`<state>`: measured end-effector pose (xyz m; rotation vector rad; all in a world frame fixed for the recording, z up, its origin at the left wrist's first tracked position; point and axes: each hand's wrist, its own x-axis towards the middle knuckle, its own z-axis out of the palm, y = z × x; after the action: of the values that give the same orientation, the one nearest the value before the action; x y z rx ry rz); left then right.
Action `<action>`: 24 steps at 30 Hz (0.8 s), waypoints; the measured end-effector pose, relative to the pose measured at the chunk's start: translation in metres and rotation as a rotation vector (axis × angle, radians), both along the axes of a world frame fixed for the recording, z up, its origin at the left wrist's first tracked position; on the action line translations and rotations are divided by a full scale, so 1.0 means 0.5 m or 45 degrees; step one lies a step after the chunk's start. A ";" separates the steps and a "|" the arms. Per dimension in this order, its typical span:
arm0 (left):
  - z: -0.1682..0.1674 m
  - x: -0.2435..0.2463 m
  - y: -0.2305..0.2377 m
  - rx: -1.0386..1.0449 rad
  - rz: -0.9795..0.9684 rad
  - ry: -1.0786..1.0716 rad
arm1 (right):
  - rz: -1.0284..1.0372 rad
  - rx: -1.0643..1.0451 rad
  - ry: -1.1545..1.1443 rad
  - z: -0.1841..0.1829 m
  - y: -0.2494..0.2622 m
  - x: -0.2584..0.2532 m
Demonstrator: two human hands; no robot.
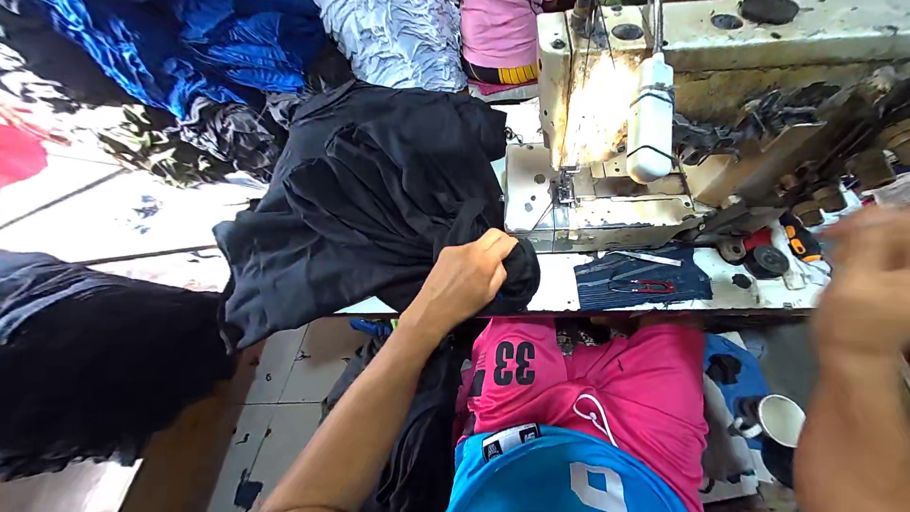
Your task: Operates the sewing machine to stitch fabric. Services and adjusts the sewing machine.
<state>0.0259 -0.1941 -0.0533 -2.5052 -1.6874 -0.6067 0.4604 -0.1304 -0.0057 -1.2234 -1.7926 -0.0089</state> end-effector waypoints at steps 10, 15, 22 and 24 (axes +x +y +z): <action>-0.053 0.062 0.004 -0.207 0.302 -0.413 | 0.447 -0.216 -0.550 -0.244 0.014 -0.153; -0.041 0.068 -0.009 -0.143 0.331 -0.485 | 0.472 -0.239 -0.288 -0.214 0.032 -0.153; 0.014 0.080 -0.006 -0.155 0.273 -0.476 | 0.511 -0.135 -0.464 -0.091 0.027 -0.299; 0.020 0.081 -0.004 -0.154 0.248 -0.481 | 0.481 -0.073 -0.554 -0.080 0.036 -0.333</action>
<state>0.0664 -0.1958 -0.0433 -2.3729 -2.1202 -1.0390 0.2939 -0.1125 -0.0456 -0.9507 -2.3982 -0.0069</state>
